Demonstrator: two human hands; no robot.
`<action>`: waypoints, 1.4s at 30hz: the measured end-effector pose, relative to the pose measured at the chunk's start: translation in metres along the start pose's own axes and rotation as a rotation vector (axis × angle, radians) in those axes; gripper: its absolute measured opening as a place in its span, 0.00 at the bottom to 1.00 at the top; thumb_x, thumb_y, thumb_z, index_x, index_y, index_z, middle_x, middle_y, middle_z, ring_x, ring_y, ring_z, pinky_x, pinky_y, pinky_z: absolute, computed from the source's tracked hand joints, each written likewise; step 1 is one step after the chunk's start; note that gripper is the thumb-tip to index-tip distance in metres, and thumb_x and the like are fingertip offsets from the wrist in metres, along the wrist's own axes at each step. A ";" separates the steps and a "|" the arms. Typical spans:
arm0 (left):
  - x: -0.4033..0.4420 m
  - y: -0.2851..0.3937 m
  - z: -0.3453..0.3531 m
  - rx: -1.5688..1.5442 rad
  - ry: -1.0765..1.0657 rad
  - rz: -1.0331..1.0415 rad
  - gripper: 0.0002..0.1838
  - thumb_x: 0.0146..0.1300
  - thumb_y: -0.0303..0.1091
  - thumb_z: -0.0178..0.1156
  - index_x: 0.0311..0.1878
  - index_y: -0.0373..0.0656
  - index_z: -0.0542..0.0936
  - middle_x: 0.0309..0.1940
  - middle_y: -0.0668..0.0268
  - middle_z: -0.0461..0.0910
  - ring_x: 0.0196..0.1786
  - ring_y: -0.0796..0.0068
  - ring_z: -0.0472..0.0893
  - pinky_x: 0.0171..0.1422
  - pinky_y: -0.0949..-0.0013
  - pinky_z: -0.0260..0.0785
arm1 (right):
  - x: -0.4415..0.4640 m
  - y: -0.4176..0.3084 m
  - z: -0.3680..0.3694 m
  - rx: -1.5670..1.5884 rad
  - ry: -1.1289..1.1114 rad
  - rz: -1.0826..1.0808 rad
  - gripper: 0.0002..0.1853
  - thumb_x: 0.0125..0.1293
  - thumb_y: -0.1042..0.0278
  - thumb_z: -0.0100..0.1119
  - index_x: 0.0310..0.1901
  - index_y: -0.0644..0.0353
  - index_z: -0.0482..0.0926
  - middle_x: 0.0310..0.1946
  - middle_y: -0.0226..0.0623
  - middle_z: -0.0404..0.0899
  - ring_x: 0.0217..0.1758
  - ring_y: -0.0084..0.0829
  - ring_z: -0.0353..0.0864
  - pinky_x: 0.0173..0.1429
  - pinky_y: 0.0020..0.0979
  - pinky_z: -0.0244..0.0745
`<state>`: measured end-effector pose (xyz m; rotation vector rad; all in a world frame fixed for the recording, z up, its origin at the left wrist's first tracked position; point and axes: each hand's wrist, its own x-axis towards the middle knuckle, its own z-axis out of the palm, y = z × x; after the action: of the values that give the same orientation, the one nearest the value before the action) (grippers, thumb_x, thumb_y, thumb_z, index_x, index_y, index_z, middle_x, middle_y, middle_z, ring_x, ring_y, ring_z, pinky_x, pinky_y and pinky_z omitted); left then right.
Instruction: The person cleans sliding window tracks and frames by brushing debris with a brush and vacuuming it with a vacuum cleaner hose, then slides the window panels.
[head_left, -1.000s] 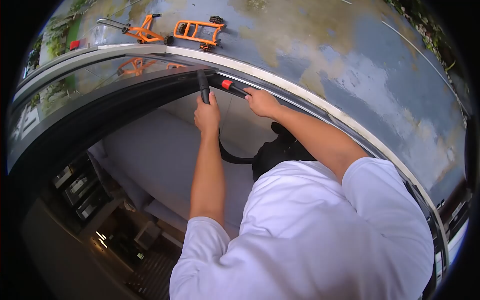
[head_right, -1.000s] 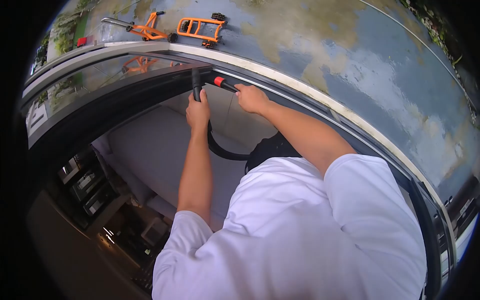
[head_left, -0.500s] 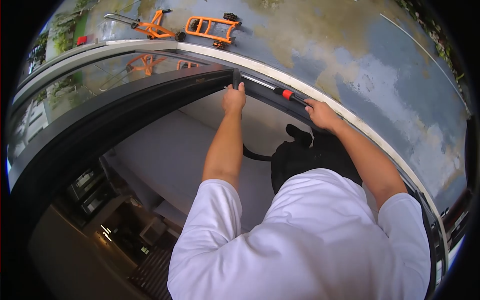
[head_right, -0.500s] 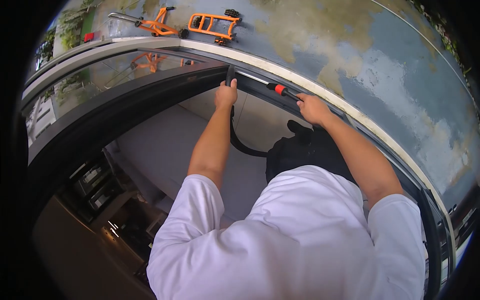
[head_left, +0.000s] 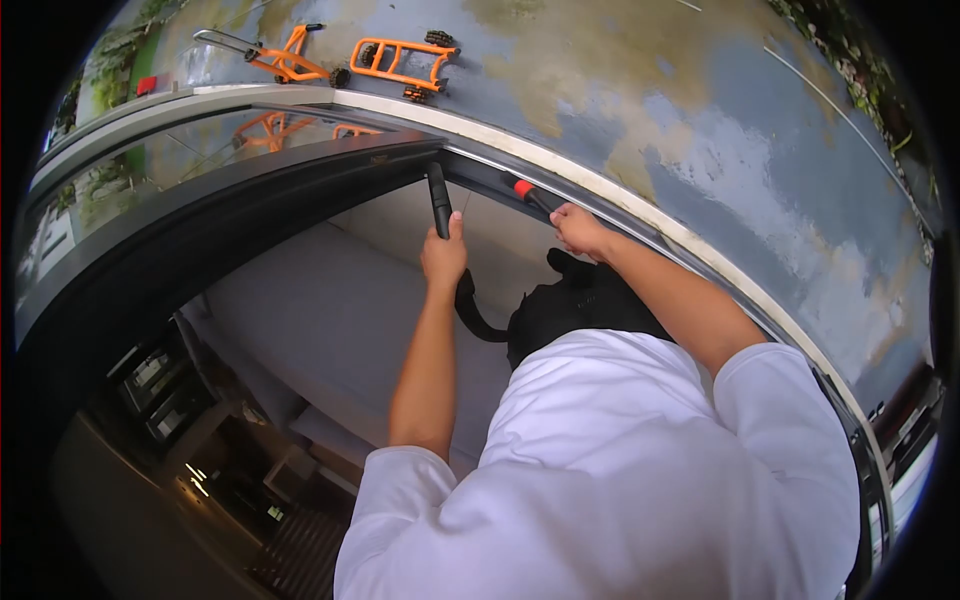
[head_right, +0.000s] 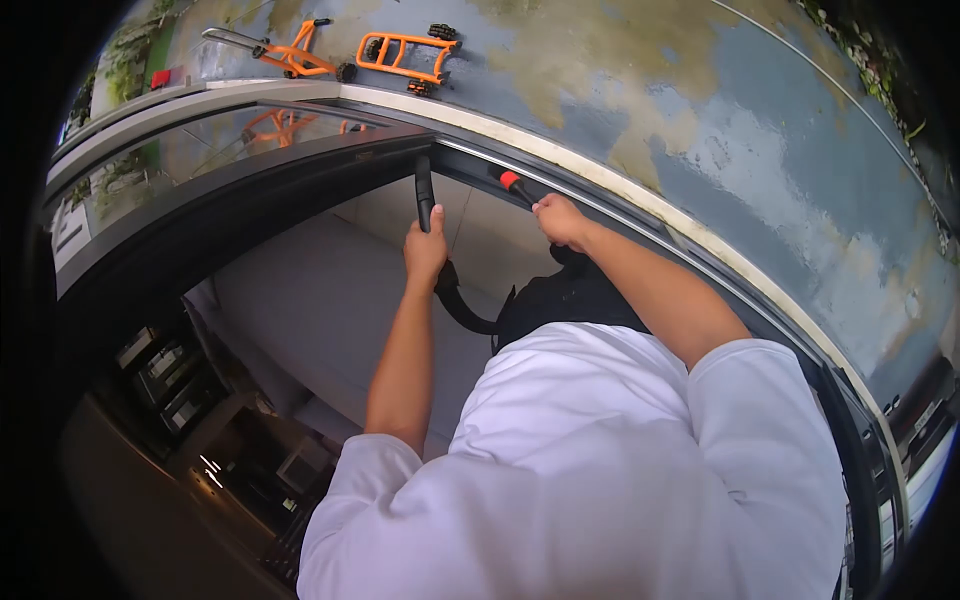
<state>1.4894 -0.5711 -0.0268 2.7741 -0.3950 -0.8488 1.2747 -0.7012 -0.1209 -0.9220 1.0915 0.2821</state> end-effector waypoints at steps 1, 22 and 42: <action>-0.020 0.003 -0.002 -0.086 -0.059 -0.042 0.33 0.70 0.66 0.62 0.37 0.36 0.80 0.21 0.63 0.78 0.22 0.68 0.82 0.32 0.61 0.74 | -0.005 -0.007 0.016 0.165 -0.083 0.097 0.13 0.81 0.58 0.51 0.40 0.57 0.76 0.28 0.33 0.76 0.25 0.27 0.75 0.32 0.35 0.74; -0.077 -0.138 -0.013 -0.596 -0.177 -0.215 0.17 0.55 0.43 0.75 0.31 0.37 0.86 0.27 0.59 0.86 0.32 0.66 0.86 0.41 0.61 0.75 | -0.058 -0.145 0.155 -0.783 -0.136 -0.804 0.25 0.72 0.54 0.66 0.59 0.69 0.79 0.50 0.47 0.87 0.49 0.35 0.87 0.58 0.36 0.81; -0.045 -0.303 -0.052 -0.508 -0.490 0.027 0.18 0.57 0.43 0.76 0.35 0.34 0.88 0.28 0.58 0.87 0.31 0.65 0.86 0.39 0.60 0.76 | -0.139 -0.428 0.244 0.276 -0.327 -1.158 0.35 0.79 0.32 0.41 0.70 0.54 0.74 0.62 0.35 0.82 0.64 0.34 0.81 0.70 0.38 0.76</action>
<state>1.5416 -0.2655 -0.0455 2.0814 -0.2443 -1.3983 1.6265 -0.7467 0.2478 -1.0646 0.1713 -0.6408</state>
